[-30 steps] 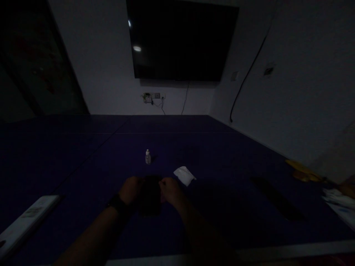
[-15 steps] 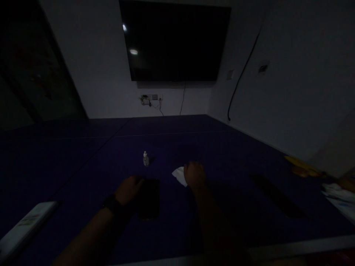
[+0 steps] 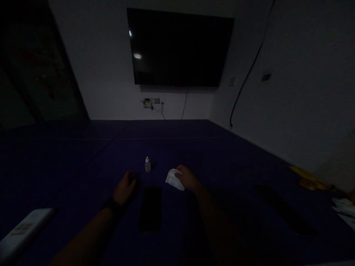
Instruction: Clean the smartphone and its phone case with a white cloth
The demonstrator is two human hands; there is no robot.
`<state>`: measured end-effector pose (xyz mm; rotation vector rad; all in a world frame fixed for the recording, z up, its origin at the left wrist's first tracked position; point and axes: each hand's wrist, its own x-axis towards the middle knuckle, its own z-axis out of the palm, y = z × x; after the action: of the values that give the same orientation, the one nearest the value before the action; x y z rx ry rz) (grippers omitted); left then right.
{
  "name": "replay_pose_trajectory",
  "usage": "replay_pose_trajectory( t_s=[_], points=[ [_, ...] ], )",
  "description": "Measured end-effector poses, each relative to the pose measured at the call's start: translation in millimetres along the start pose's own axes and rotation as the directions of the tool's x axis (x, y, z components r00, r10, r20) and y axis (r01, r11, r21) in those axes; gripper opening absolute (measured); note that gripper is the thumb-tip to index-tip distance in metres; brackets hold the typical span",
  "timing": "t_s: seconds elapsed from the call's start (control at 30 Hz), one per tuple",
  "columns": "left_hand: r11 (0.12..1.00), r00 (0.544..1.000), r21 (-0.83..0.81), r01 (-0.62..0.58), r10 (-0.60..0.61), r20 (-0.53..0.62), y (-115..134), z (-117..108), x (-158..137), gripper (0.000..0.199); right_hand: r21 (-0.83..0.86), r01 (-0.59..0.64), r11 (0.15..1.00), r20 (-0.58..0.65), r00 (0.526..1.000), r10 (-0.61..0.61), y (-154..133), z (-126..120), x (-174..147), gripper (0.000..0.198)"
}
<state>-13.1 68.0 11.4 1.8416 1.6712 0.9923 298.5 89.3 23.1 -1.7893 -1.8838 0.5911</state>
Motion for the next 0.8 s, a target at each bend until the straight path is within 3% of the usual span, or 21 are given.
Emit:
replay_pose_trajectory(
  t_s=[0.13, 0.23, 0.37, 0.6, 0.7, 0.8],
  points=[
    [0.999, 1.000, -0.040, -0.009, 0.008, -0.017, -12.2, 5.4, 2.9, 0.029, 0.061, 0.128, 0.990, 0.081, 0.988, -0.132, -28.5, 13.6, 31.6, 0.023],
    [0.999, 0.999, -0.025, -0.038, 0.038, -0.012, -11.2, 6.3, 1.5, 0.027, 0.019, 0.132, 0.991, 0.135, 0.982, -0.133, -46.0, 31.1, 55.3, 0.030],
    [0.996, 0.997, 0.047, -0.074, 0.074, -0.001, -6.5, 4.0, -3.7, 0.026, -0.110, 0.140, 0.984, 0.093, 0.987, -0.130, -59.4, 49.0, 70.1, 0.031],
    [0.965, 0.993, 0.234, -0.114, 0.110, 0.029, 24.9, -9.4, -14.8, 0.018, -0.291, 0.170, 0.941, -0.114, 0.971, -0.211, -66.5, 44.3, 47.9, 0.029],
    [0.953, 0.988, 0.265, -0.147, 0.129, 0.084, 52.3, -22.9, -34.3, 0.016, -0.298, 0.262, 0.918, -0.055, 0.955, -0.291, -69.2, 49.3, 31.3, 0.026],
    [0.954, 0.967, 0.212, -0.211, 0.172, 0.189, 67.8, -35.8, -74.4, 0.019, -0.274, 0.327, 0.904, 0.048, 0.944, -0.327, -72.1, 57.5, 15.9, 0.031]
  ],
)
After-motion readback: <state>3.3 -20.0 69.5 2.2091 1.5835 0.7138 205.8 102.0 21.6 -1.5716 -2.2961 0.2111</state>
